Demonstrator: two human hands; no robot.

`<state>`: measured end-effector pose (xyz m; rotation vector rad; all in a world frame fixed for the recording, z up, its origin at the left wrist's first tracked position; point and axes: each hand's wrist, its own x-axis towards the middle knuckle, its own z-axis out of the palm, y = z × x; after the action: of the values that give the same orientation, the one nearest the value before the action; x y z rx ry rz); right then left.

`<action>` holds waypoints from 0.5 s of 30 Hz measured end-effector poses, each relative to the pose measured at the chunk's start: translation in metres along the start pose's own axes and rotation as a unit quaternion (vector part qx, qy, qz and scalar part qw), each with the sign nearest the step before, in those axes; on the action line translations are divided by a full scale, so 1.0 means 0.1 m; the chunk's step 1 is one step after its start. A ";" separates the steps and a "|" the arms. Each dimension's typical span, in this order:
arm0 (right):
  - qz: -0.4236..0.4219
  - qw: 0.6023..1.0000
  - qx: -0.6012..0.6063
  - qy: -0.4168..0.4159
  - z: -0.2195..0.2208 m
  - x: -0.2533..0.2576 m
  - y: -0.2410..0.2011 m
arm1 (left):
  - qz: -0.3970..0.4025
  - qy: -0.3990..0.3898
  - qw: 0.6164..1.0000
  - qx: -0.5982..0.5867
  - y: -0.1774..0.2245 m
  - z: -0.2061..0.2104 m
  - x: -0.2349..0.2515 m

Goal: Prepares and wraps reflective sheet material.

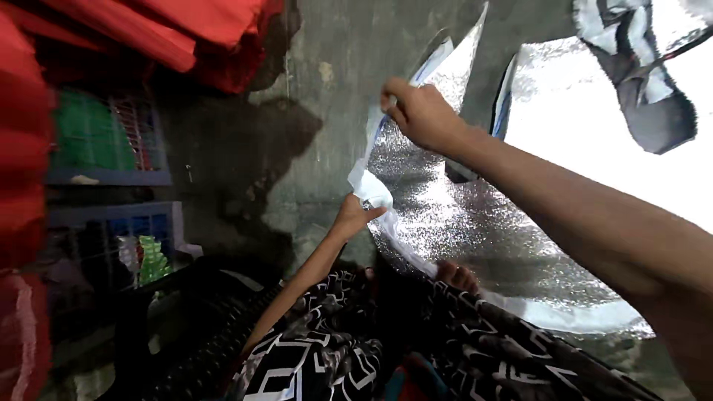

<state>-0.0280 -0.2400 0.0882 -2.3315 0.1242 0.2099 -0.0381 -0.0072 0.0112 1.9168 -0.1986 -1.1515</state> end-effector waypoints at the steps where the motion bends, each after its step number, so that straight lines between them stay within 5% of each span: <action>1: 0.036 0.999 0.001 -0.035 0.02 -0.06 0.08 | 0.007 -0.007 1.000 0.025 0.02 -0.01 -0.02; 5: 0.120 0.982 0.038 -0.142 0.20 -0.22 0.30 | 0.023 0.002 0.989 0.145 0.10 -0.03 -0.04; 10: 0.186 0.978 0.091 -0.021 0.20 -0.25 0.35 | 0.108 0.004 0.969 0.224 0.05 -0.03 -0.01; 15: 0.209 0.969 0.125 -0.049 0.01 -0.56 0.24 | 0.146 0.046 0.939 0.308 0.08 0.14 0.00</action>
<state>-0.0870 -0.2545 0.0808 -2.0159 0.5633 0.4895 -0.0470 -0.0207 0.0145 2.3670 -0.8484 -0.8501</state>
